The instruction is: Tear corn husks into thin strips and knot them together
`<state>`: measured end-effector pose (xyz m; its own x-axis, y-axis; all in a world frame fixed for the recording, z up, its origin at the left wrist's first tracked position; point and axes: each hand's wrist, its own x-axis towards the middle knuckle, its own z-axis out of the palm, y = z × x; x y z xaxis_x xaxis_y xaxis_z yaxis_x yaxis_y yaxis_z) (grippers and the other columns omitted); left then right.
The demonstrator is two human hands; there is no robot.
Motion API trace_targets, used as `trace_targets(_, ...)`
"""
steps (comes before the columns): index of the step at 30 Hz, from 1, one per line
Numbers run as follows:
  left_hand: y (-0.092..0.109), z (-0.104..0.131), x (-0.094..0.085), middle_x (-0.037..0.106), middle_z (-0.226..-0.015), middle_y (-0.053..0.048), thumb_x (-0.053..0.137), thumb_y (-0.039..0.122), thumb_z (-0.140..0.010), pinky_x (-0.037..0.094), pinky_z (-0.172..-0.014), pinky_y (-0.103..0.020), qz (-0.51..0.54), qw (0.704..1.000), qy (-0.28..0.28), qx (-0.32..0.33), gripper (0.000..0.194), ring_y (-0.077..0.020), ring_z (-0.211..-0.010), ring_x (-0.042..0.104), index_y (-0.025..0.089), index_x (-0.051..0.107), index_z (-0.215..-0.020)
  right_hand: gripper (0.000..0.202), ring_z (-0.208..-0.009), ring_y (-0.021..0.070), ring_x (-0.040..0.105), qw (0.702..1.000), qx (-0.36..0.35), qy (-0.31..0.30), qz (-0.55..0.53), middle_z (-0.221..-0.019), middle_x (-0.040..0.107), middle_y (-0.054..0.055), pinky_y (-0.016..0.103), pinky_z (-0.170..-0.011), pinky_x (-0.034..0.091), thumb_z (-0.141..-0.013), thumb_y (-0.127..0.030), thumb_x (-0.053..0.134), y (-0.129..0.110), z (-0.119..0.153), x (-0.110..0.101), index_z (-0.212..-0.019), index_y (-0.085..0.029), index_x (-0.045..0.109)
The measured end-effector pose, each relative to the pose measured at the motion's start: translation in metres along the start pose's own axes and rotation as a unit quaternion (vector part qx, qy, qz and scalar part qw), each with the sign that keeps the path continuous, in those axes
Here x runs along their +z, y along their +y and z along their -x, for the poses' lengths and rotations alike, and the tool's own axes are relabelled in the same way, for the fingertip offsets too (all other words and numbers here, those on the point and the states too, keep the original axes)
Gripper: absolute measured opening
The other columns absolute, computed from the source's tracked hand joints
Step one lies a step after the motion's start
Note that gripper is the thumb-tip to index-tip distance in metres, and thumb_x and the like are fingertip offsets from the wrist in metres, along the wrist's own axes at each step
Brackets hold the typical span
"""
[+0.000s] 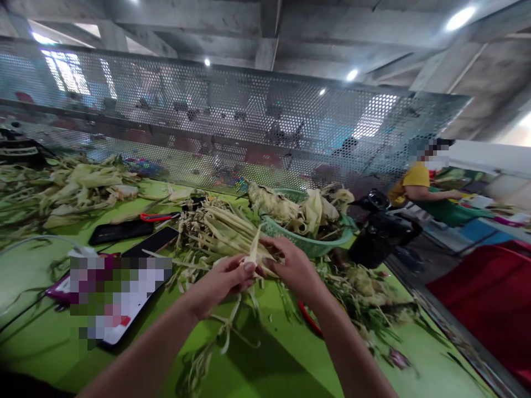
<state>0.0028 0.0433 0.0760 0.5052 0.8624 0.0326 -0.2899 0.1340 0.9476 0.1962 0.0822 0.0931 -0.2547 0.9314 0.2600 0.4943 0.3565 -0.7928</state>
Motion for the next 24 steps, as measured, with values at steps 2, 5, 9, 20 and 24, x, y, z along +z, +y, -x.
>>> trace_targets(2,-0.005,-0.005,0.0,0.053,-0.08,0.0,0.063,0.051,-0.077,0.037,-0.069,-0.021,-0.055,0.998,0.004,0.017,0.043,-0.0095,-0.07,0.043,0.014,0.062,-0.1,0.042,-0.104,0.0263,0.06,0.984,0.045,-0.08,-0.15,-0.113,0.066,0.008,0.04,-0.093,0.045,-0.074,-0.03,0.067,-0.014,0.014,0.002,-0.115,-0.022,0.065)
trace_targets(5,-0.012,-0.01,-0.001,0.059,-0.092,-0.003,0.059,0.053,-0.079,0.04,-0.083,-0.025,-0.135,0.99,-0.007,0.047,0.044,-0.0152,-0.086,0.049,0.015,0.061,-0.102,0.041,-0.096,0.0236,0.064,0.951,0.08,-0.085,-0.285,-0.106,0.069,0.008,0.037,-0.089,0.047,-0.074,-0.03,0.068,-0.024,0.025,0.01,-0.114,-0.02,0.064)
trace_targets(9,-0.019,-0.014,-0.004,0.061,-0.091,-0.003,0.053,0.052,-0.083,0.041,-0.082,-0.026,-0.201,0.977,-0.008,0.064,0.042,-0.017,-0.087,0.052,0.015,0.06,-0.102,0.04,-0.086,0.0195,0.065,0.951,0.094,-0.025,-0.295,-0.095,0.072,0.005,0.032,-0.08,0.049,-0.066,-0.029,0.078,-0.023,0.024,0.022,-0.104,-0.02,0.068)
trace_targets(20,-0.01,0.014,0.029,0.052,-0.072,0.002,0.051,0.051,-0.084,0.032,-0.059,-0.021,-0.336,0.933,-0.125,0.038,0.035,-0.0106,-0.066,0.045,0.018,0.06,-0.089,0.017,-0.07,0.0183,0.06,0.954,0.0,0.3,0.016,-0.073,0.067,0.003,0.032,-0.071,0.048,-0.069,-0.03,0.065,0.013,0.01,0.006,-0.079,-0.017,0.069)
trace_targets(24,-0.004,0.023,0.04,0.052,-0.071,0.003,0.059,0.054,-0.079,0.033,-0.058,-0.019,-0.318,0.904,-0.28,0.049,0.037,-0.0092,-0.064,0.047,0.019,0.062,-0.091,0.022,-0.079,0.0203,0.063,0.945,-0.05,0.313,0.085,-0.087,0.07,0.005,0.034,-0.076,0.048,-0.08,-0.032,0.056,0.026,0.001,0.009,-0.092,-0.018,0.068)
